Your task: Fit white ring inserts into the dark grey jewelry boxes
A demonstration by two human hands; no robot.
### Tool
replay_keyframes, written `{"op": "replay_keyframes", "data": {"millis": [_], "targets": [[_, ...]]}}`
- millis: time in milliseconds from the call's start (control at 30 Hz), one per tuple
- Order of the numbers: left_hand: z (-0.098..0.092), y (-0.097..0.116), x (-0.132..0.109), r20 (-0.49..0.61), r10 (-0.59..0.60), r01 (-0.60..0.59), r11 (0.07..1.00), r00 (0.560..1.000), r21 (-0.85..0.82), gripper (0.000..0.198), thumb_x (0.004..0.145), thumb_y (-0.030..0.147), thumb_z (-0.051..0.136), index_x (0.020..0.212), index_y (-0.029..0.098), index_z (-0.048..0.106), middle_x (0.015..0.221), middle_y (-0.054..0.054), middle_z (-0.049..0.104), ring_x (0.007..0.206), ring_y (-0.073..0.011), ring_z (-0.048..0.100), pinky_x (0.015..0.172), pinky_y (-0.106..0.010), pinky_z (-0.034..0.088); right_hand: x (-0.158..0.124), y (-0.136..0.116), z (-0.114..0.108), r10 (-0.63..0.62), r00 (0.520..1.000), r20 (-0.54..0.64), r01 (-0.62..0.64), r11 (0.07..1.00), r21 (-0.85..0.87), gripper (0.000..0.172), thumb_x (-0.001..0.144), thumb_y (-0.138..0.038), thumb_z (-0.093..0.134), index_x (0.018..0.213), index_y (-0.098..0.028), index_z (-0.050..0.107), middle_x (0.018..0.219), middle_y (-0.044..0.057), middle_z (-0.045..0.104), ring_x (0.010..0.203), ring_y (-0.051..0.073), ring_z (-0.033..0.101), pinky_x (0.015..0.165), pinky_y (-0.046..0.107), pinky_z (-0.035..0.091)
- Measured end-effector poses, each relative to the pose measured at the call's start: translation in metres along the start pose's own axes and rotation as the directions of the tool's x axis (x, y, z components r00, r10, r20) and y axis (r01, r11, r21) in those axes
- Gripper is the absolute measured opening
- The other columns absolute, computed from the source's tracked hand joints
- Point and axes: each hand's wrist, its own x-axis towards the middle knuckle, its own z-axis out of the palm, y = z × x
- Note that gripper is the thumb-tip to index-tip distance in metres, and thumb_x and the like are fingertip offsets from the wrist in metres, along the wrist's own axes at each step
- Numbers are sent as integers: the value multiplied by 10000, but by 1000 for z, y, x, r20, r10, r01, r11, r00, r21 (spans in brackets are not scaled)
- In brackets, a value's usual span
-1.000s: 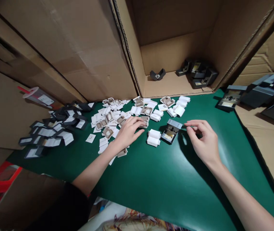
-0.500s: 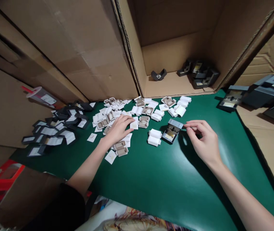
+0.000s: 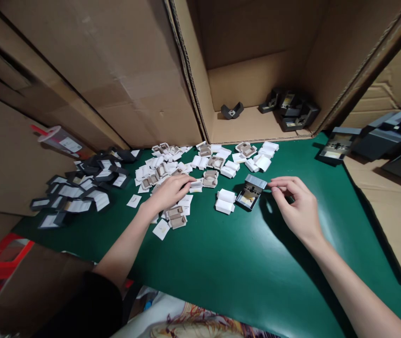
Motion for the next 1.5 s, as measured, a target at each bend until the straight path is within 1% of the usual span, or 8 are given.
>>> {"op": "replay_keyframes", "data": {"millis": [333,567,733,900,1000,1233,1367,1500], "targets": [[-1,0,4,-382,-96,94,995,919,-23,184,917,160,444,1001,175,607,1037,-57,618,863,-165,596,734,-278,472,0,0,0,4,1000,19,-4,1000,2,135,829,-311,590,808,-204,669,951,41,652,834,164,614,667,292,470],[3,9,0,-48,-25,34,979,999,203,206,863,367,621,945,180,646,937,-48,585,913,-214,552,671,-285,432,-1,1,0,-10,1000,27,10,1000,-1,140,832,-315,586,821,-206,673,956,42,654,830,171,617,666,300,475],[10,11,0,-61,26,-11,972,998,237,109,905,225,552,907,167,643,969,-58,588,941,-211,540,736,-307,433,-1,1,-1,-25,999,22,25,1000,-6,128,836,-289,586,813,-198,674,949,48,659,833,168,622,669,296,482],[5,13,6,-341,-77,14,983,937,-184,133,908,256,522,891,173,625,906,-40,615,826,-162,564,708,-280,452,0,-5,-1,-97,993,-60,97,995,-3,86,829,-221,593,834,-189,672,938,65,655,861,175,628,681,295,495],[0,15,11,-409,-288,0,818,866,-575,134,868,287,572,936,175,601,831,-18,607,686,-115,563,588,-228,451,-2,-11,-2,-197,968,-156,195,980,-25,75,806,-155,605,839,-184,666,914,76,652,858,185,629,669,298,490],[4,30,18,-126,-379,16,351,917,-936,343,765,227,683,1069,154,543,916,-39,642,698,-112,641,651,-262,563,-8,-22,-3,-411,906,-103,409,911,-47,200,768,-30,601,856,-200,657,864,58,656,802,179,635,699,312,500],[21,54,20,1,-214,70,316,977,-946,277,760,287,715,945,128,584,953,-75,648,745,-147,664,715,-329,580,-14,-25,3,-403,915,27,402,915,33,192,806,-72,594,930,-214,635,893,50,658,829,175,633,739,317,504],[34,78,27,45,-65,66,367,997,-928,227,761,308,709,845,131,595,815,-36,630,696,-138,639,648,-282,551,-22,-22,13,-213,967,139,191,969,159,243,823,-205,638,1060,-238,599,955,40,648,785,158,627,731,316,517]]}}
